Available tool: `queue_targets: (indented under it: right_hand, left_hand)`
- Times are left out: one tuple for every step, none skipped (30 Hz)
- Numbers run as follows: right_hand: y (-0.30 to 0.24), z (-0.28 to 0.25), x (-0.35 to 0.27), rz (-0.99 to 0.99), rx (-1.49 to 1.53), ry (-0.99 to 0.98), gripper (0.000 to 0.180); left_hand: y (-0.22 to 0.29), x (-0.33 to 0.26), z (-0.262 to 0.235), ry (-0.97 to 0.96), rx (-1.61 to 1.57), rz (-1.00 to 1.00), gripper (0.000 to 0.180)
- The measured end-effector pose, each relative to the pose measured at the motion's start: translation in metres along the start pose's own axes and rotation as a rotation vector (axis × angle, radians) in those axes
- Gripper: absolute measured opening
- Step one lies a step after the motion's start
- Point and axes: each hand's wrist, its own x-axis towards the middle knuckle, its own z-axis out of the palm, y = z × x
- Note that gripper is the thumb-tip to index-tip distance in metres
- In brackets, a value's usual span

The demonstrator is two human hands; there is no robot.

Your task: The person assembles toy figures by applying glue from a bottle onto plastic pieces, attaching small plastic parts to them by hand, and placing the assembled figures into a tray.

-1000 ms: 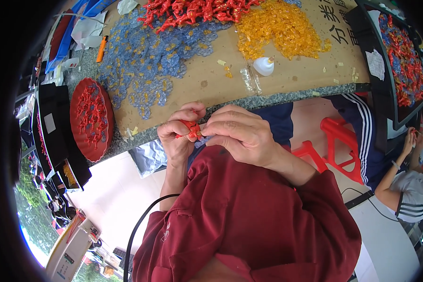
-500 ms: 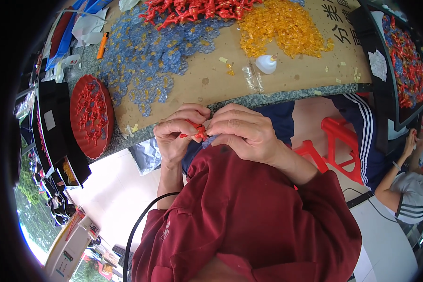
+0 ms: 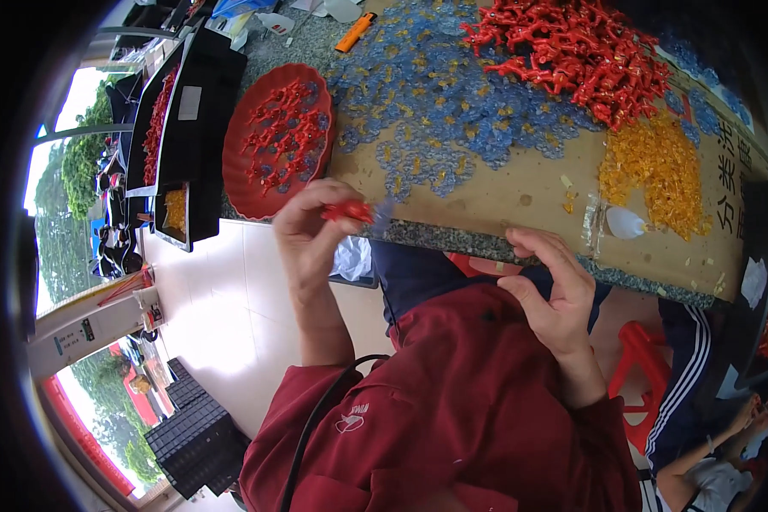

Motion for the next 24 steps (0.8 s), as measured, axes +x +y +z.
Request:
queue_targets:
  right_hand:
    - [0.002,-0.005,-0.001,-0.001,0.008,-0.009,0.039]
    - [0.004,-0.01,-0.004,0.086,0.0,0.036,0.037]
    - [0.007,-0.014,-0.007,0.174,-0.01,0.083,0.035]
    - [0.011,-0.018,-0.011,0.178,-0.013,0.106,0.031]
    - [0.013,-0.02,-0.012,0.18,-0.013,0.1,0.031]
    - [0.015,-0.022,-0.015,0.22,0.005,0.147,0.03]
    - [0.016,-0.024,-0.018,0.26,0.021,0.197,0.028]
    - [0.017,-0.025,-0.02,0.257,0.025,0.219,0.027]
    - [0.017,-0.025,-0.02,0.26,0.011,0.232,0.027]
    - [0.016,-0.027,-0.021,0.256,0.003,0.252,0.027]
    - [0.015,-0.029,-0.022,0.252,-0.008,0.276,0.026]
    - [0.016,-0.032,-0.025,0.257,-0.04,0.309,0.026]
    - [0.015,-0.037,-0.025,0.251,-0.022,0.365,0.024]
    - [0.017,-0.042,-0.028,0.239,0.001,0.426,0.022]
    - [0.02,-0.047,-0.03,0.242,-0.027,0.455,0.022]
    - [0.024,-0.051,-0.03,0.148,-0.098,0.556,0.021]
    - [0.025,-0.055,-0.028,0.052,-0.168,0.652,0.019]
    - [0.023,-0.056,-0.022,0.033,-0.216,0.676,0.023]
    - [0.021,-0.057,-0.015,0.032,-0.225,0.687,0.023]
    - [0.019,-0.057,-0.008,0.037,-0.342,0.673,0.026]
    - [0.019,-0.058,-0.003,0.045,-0.463,0.659,0.03]
    - [0.017,-0.058,0.001,0.045,-0.464,0.667,0.03]
    - [0.015,-0.058,0.004,0.103,-0.512,0.611,0.032]
    - [0.012,-0.057,0.007,0.157,-0.554,0.543,0.034]
  left_hand:
    - [0.015,0.003,-0.012,0.216,0.035,-0.09,0.023]
    - [0.023,0.006,-0.028,0.334,0.179,-0.114,0.024]
    - [0.028,0.008,-0.045,0.449,0.322,-0.138,0.025]
    - [0.028,0.009,-0.064,0.467,0.472,-0.194,0.025]
    - [0.029,0.008,-0.08,0.489,0.622,-0.254,0.026]
    - [0.029,0.01,-0.087,0.453,0.793,-0.306,0.028]
    - [0.027,0.013,-0.09,0.443,0.787,-0.306,0.028]
    - [0.022,0.017,-0.091,0.393,0.908,-0.386,0.028]
    - [0.018,0.021,-0.094,0.339,1.025,-0.463,0.028]
    - [0.014,0.022,-0.097,0.331,1.049,-0.445,0.029]
    - [0.011,0.022,-0.101,0.319,1.07,-0.426,0.03]
    - [0.013,0.022,-0.098,0.324,1.171,-0.409,0.031]
    - [0.017,0.022,-0.094,0.352,1.179,-0.425,0.033]
    - [0.022,0.022,-0.09,0.355,1.193,-0.417,0.033]
    - [0.026,0.023,-0.083,0.372,1.235,-0.377,0.031]
    - [0.026,0.024,-0.078,0.412,1.37,-0.218,0.029]
    - [0.026,0.028,-0.072,0.457,1.499,-0.052,0.026]
    - [0.026,0.034,-0.057,0.449,1.486,-0.046,0.026]
    - [0.025,0.044,-0.031,0.424,1.271,-0.002,0.024]
    - [0.021,0.054,-0.004,0.395,1.059,0.04,0.022]
    - [0.011,0.068,0.024,0.276,0.916,0.068,0.019]
    - [-0.004,0.084,0.042,0.135,0.902,0.095,0.018]
    - [-0.018,0.104,0.059,0.043,0.864,0.181,0.019]
    - [-0.027,0.122,0.073,-0.04,0.832,0.262,0.019]
